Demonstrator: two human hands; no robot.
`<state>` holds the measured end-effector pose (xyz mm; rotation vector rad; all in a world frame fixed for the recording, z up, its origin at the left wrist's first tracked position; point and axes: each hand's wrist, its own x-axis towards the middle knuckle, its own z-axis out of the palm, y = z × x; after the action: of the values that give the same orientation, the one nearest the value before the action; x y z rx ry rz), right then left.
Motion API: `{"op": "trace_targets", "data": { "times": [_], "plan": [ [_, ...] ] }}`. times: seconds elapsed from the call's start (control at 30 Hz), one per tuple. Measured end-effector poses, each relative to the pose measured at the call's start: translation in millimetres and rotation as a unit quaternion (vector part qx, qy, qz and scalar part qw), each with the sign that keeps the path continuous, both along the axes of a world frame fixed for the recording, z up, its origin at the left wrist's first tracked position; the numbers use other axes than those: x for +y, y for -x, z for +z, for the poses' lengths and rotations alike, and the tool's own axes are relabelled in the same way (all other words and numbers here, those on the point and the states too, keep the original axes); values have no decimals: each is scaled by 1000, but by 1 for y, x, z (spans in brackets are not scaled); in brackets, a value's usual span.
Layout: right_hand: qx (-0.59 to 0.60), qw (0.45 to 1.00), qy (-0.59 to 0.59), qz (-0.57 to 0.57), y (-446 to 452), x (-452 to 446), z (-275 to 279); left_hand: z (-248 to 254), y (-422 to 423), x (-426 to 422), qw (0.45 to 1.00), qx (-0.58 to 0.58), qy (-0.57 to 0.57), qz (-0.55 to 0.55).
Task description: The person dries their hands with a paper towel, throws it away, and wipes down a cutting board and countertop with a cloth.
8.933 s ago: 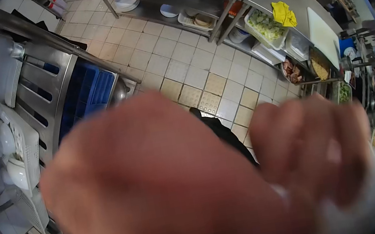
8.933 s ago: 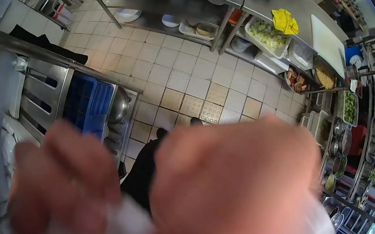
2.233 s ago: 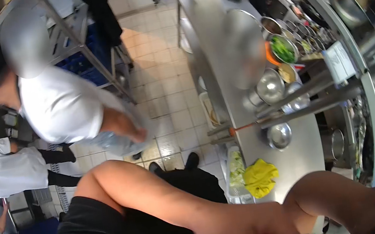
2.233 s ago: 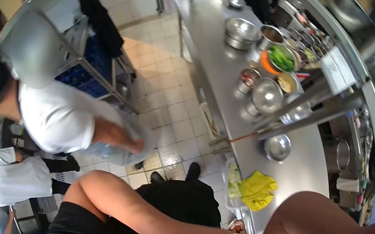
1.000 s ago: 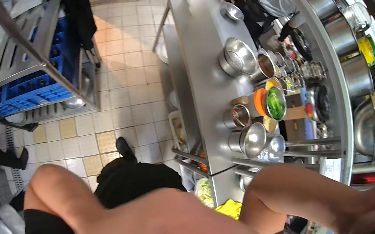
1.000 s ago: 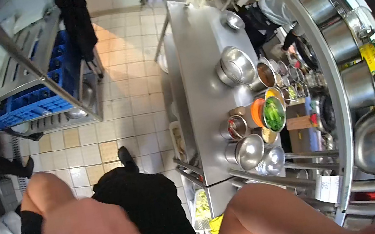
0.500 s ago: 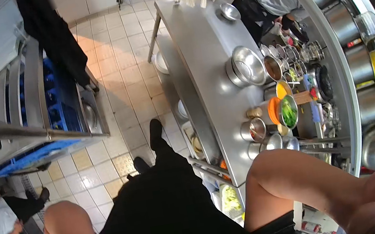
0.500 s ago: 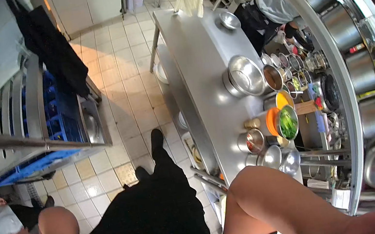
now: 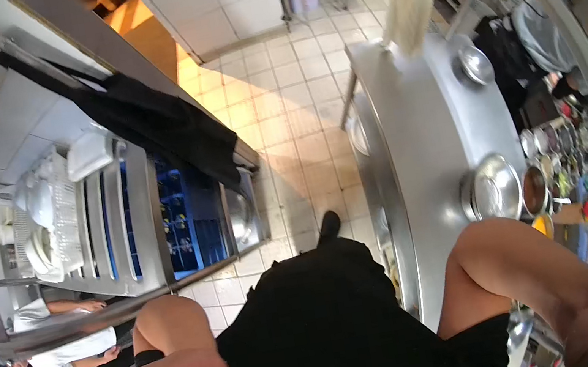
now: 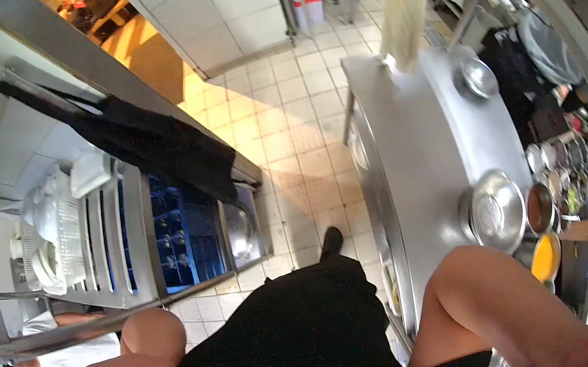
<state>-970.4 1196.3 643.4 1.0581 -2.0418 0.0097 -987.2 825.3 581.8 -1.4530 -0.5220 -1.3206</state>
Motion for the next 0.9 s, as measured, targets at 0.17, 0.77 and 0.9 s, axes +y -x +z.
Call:
{"op": "trace_targets", "data": {
  "times": [0.17,0.77,0.9],
  "plan": [
    [-5,999,-9,48,97,-5,-2,-9,71,12,978,-150,139,-48],
    [-163,947,275,-27,436,-145,-72,-182,500,-63,403,-822,-13,-403],
    [-559,780,276,-60,515,-190,-186,-193,580,-45,378,-818,72,-427]
  ]
}}
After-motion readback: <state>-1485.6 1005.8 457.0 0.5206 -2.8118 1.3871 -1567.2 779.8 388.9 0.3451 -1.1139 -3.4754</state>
